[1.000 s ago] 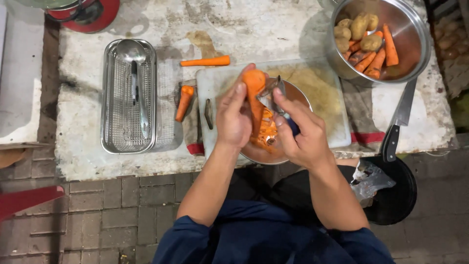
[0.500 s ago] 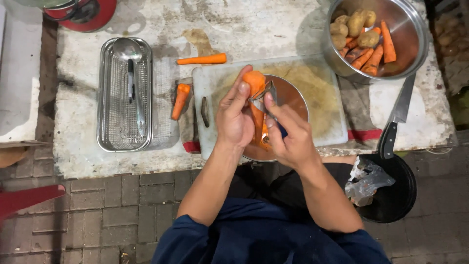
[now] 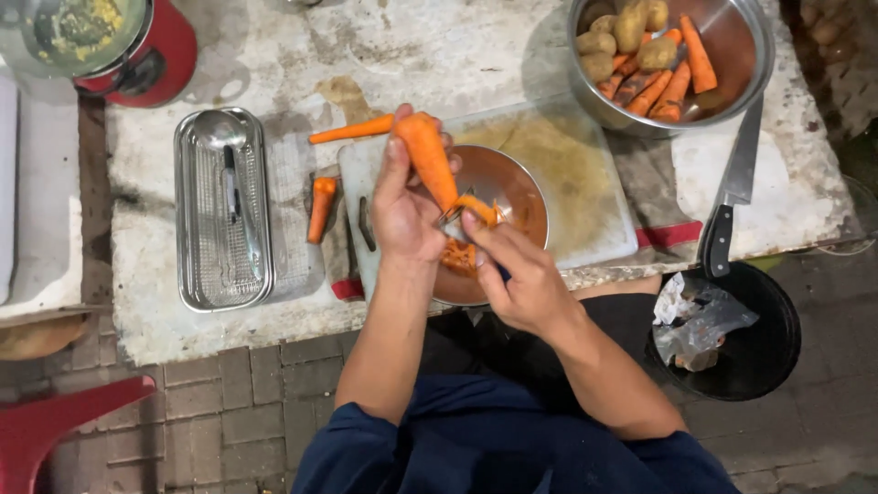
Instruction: The person peels several carrots using a vegetable peeler over a metal bowl, then slices one carrot into rounds on a cutting board with a knife. The person washes the carrot under a tap and resumes peeling another carrot.
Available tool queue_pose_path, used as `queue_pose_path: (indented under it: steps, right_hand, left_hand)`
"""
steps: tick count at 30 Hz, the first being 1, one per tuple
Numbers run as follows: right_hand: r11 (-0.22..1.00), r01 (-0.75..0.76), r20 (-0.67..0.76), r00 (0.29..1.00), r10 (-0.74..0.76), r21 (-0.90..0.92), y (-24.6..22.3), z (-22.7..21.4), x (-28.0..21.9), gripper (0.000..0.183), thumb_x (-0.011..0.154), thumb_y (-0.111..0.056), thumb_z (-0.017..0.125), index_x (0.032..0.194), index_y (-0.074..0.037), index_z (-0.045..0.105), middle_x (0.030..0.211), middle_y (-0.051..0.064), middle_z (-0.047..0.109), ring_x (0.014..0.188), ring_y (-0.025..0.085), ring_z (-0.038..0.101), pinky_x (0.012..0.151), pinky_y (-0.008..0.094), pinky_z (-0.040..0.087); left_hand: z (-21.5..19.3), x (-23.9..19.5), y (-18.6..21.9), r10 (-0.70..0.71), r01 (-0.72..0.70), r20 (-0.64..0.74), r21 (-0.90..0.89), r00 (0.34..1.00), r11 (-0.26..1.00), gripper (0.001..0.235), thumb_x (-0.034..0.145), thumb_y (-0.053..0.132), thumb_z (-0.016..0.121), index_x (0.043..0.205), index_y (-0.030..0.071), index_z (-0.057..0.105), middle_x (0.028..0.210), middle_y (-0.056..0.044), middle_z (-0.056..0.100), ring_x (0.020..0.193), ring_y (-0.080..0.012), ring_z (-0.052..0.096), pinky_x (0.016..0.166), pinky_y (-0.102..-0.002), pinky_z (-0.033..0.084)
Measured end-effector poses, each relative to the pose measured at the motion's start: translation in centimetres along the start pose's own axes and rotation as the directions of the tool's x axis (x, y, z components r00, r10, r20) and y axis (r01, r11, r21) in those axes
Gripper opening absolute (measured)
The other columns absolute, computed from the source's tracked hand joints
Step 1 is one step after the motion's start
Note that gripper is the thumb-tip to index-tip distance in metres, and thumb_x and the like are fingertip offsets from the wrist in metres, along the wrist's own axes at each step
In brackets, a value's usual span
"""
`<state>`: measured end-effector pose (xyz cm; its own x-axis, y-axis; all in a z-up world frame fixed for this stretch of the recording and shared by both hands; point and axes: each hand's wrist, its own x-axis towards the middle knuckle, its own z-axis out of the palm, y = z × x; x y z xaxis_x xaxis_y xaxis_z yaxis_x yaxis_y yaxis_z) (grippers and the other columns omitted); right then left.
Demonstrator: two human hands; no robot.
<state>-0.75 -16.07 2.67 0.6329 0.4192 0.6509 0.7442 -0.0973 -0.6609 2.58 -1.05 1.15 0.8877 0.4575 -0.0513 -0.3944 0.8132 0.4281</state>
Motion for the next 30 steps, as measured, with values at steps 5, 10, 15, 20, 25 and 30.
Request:
queue_pose_path:
  steps: [5, 10, 15, 20, 25, 30]
  right_hand:
    - [0.997, -0.004, 0.004, 1.000, 0.004, -0.082, 0.4, 0.2, -1.4, 0.032, 0.092, -0.007, 0.058, 0.122, -0.004, 0.070, 0.088, 0.012, 0.067, 0.073, 0.030, 0.069, 0.067, 0.037, 0.057]
    - [1.000, -0.003, 0.178, 0.984, 0.008, -0.025, 0.0, -0.7, -2.3, 0.039, 0.098, 0.004, 0.051, 0.138, 0.003, 0.051, 0.086, 0.009, 0.051, 0.067, 0.018, 0.049, 0.067, 0.030, 0.047]
    - [0.999, -0.025, 0.190, 0.981, 0.033, -0.043, 0.1, -1.5, -1.7, 0.037, 0.096, 0.003, 0.050, 0.132, 0.005, 0.055, 0.116, 0.019, 0.068, 0.092, 0.026, 0.068, 0.086, 0.035, 0.054]
    - [1.000, -0.002, 0.052, 0.999, 0.003, -0.007, -0.9, -2.7, 1.2, 0.031, 0.091, -0.002, 0.059, 0.120, 0.004, 0.067, 0.087, 0.018, 0.069, 0.073, 0.034, 0.068, 0.066, 0.041, 0.055]
    - [1.000, 0.007, 0.040, 0.999, -0.008, 0.008, -0.9, -2.7, 2.6, 0.034, 0.094, -0.001, 0.056, 0.126, 0.007, 0.064, 0.088, 0.018, 0.069, 0.075, 0.033, 0.067, 0.068, 0.043, 0.055]
    - [0.996, 0.079, 0.007, 0.997, -0.079, 0.047, -1.9, -1.2, 4.5, 0.033, 0.094, 0.000, 0.057, 0.126, 0.008, 0.063, 0.085, 0.016, 0.068, 0.071, 0.031, 0.066, 0.066, 0.040, 0.054]
  left_hand:
    - [-0.2, 0.6, 0.5, 0.004, -0.002, 0.043, -0.034, 0.999, 0.999, 0.052, 0.099, 0.028, 0.062, 0.142, 0.003, 0.049, 0.119, -0.026, 0.061, 0.103, -0.0329, 0.059, 0.080, -0.040, 0.053]
    - [0.9, 0.6, 2.8, 0.030, -0.003, 0.192, -0.139, 0.981, 0.990, 0.045, 0.103, 0.026, 0.056, 0.142, 0.006, 0.046, 0.115, -0.015, 0.061, 0.101, -0.0239, 0.059, 0.082, -0.034, 0.052]
    - [1.7, 0.5, 3.2, 0.075, -0.066, 0.165, -0.058, 0.984, 0.996, 0.050, 0.098, 0.029, 0.064, 0.138, 0.001, 0.051, 0.112, -0.016, 0.066, 0.099, -0.0227, 0.061, 0.076, -0.036, 0.052]
    - [-0.1, 0.5, 1.9, 0.102, -0.132, 0.172, 0.171, 0.980, 0.976, 0.053, 0.101, 0.031, 0.060, 0.142, -0.001, 0.048, 0.116, -0.023, 0.065, 0.100, -0.0284, 0.068, 0.073, -0.037, 0.058]
    - [-0.8, -1.5, 0.6, 0.092, -0.146, 0.223, 0.235, 0.970, 0.961, 0.052, 0.102, 0.029, 0.058, 0.142, -0.003, 0.049, 0.120, -0.027, 0.064, 0.100, -0.0303, 0.068, 0.073, -0.036, 0.057]
    - [-2.2, -1.9, 0.1, 0.140, -0.231, 0.291, 0.306, 0.946, 0.924, 0.048, 0.105, 0.028, 0.054, 0.141, -0.003, 0.051, 0.118, -0.027, 0.067, 0.110, -0.0265, 0.066, 0.098, -0.037, 0.053]
